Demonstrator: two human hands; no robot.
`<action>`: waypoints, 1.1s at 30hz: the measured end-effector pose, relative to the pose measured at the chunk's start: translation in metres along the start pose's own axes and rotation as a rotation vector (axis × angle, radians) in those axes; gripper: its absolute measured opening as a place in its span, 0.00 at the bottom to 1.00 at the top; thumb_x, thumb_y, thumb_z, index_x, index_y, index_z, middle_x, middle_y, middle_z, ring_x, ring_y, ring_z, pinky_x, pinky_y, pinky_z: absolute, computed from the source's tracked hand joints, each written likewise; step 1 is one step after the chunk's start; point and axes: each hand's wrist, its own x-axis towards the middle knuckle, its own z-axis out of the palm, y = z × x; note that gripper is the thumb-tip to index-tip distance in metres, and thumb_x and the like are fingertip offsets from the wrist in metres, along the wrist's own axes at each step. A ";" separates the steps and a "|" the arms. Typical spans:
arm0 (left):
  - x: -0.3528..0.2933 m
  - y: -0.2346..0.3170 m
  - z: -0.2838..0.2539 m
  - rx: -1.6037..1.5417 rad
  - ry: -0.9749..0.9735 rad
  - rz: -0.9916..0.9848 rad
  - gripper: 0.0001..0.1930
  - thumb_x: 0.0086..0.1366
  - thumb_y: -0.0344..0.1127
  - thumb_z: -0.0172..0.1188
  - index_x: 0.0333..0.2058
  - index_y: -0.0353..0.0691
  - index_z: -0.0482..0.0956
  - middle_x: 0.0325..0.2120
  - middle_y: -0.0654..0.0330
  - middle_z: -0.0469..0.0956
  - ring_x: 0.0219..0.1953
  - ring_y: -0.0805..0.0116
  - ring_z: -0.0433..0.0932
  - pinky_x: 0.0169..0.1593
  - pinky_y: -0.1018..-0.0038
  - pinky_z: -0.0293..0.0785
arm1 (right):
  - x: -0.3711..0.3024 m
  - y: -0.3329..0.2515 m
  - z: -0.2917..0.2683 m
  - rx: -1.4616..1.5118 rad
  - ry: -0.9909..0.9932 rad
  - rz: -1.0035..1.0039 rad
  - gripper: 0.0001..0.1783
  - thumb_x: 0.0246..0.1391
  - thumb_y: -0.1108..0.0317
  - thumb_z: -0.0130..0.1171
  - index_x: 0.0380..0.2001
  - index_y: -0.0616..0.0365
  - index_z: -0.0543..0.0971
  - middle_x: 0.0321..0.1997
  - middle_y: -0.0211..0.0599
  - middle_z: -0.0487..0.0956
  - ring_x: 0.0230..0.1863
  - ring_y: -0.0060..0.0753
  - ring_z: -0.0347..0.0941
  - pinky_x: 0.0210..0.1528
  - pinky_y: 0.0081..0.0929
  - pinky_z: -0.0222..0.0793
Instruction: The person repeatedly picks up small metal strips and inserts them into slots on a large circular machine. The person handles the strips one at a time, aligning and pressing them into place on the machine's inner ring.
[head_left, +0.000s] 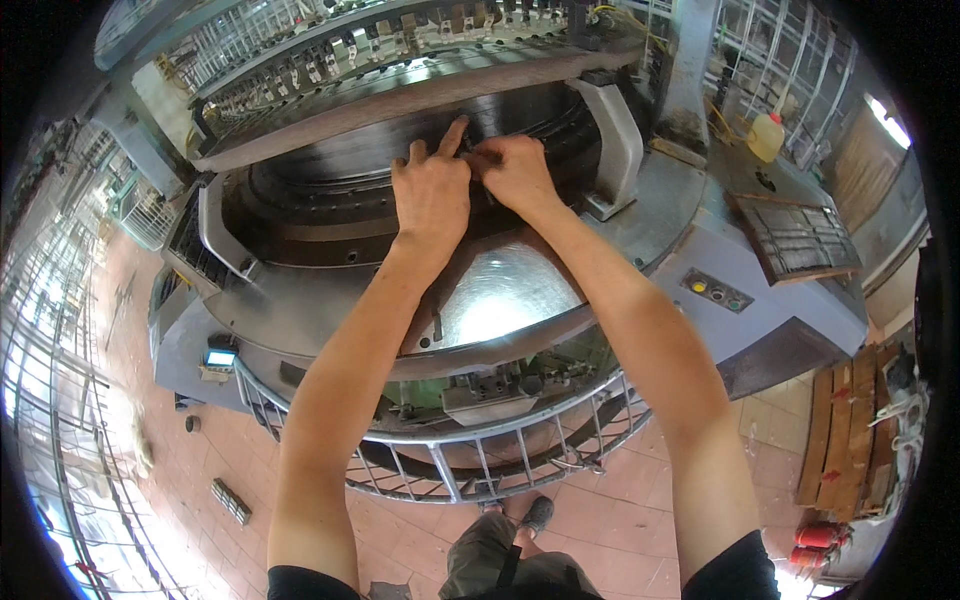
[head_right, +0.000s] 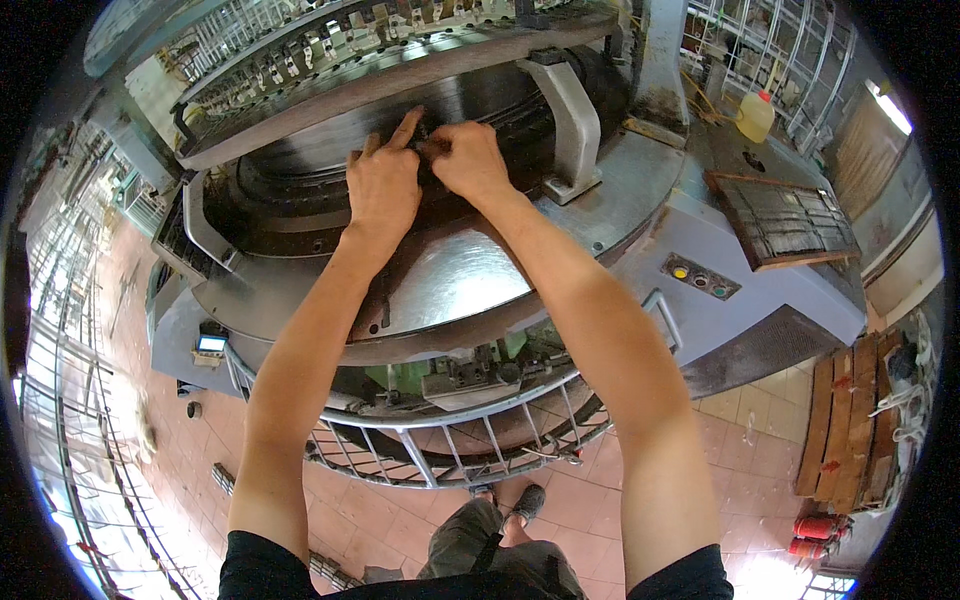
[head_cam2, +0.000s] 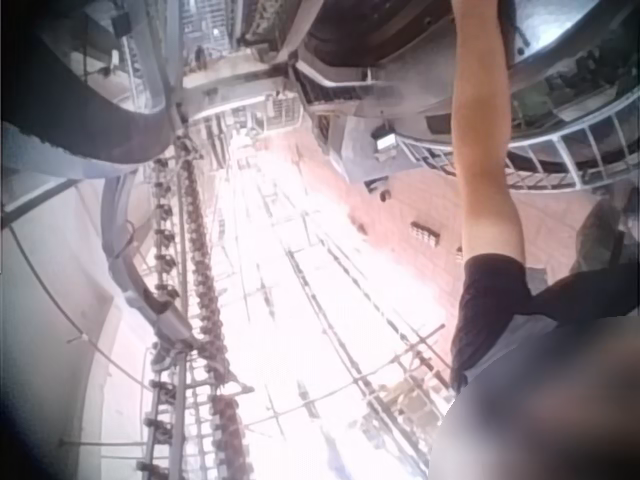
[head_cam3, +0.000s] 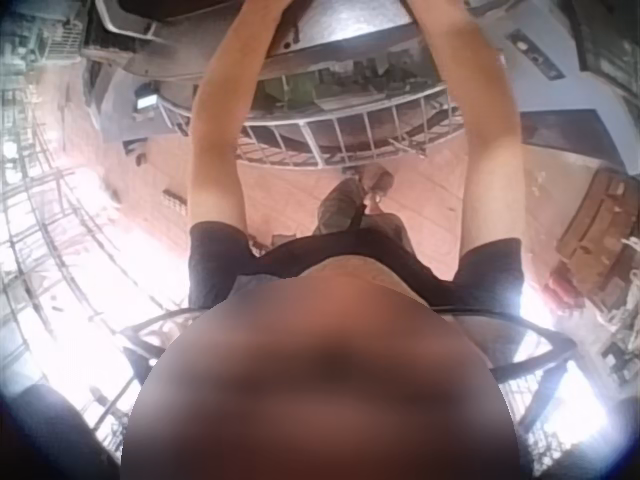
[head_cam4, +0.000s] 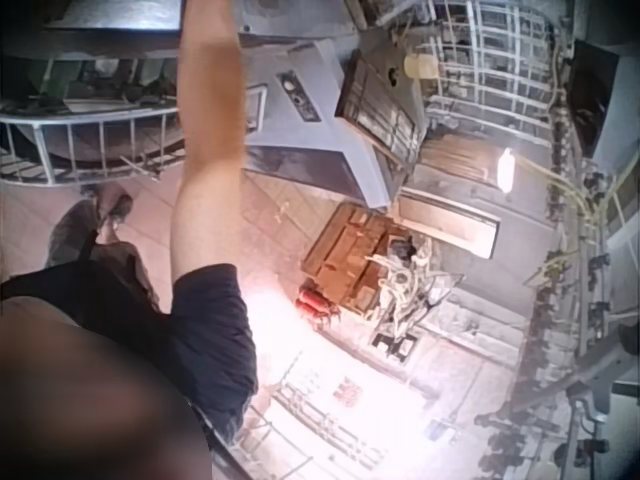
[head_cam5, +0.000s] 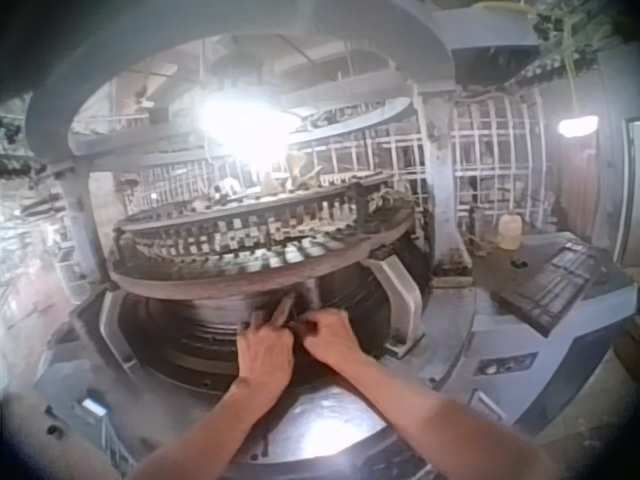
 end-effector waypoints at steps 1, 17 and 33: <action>0.000 -0.001 -0.001 0.020 0.009 0.009 0.07 0.51 0.23 0.66 0.29 0.38 0.89 0.69 0.69 0.68 0.49 0.55 0.79 0.49 0.57 0.79 | -0.001 -0.005 -0.001 0.003 -0.005 0.059 0.12 0.52 0.64 0.67 0.35 0.62 0.88 0.35 0.53 0.86 0.41 0.52 0.85 0.47 0.41 0.78; 0.000 -0.012 0.011 -0.119 0.051 0.112 0.10 0.54 0.26 0.65 0.36 0.35 0.89 0.57 0.64 0.81 0.43 0.57 0.82 0.46 0.61 0.82 | -0.033 -0.002 -0.012 -0.131 -0.026 0.033 0.10 0.44 0.70 0.63 0.27 0.66 0.87 0.33 0.59 0.84 0.39 0.62 0.81 0.47 0.47 0.77; 0.009 -0.013 0.005 -0.031 -0.063 -0.023 0.03 0.52 0.22 0.65 0.26 0.34 0.86 0.73 0.69 0.62 0.40 0.49 0.85 0.41 0.62 0.85 | 0.030 0.008 0.022 -0.188 0.239 0.043 0.18 0.50 0.52 0.74 0.29 0.57 0.89 0.29 0.53 0.84 0.34 0.54 0.83 0.37 0.42 0.78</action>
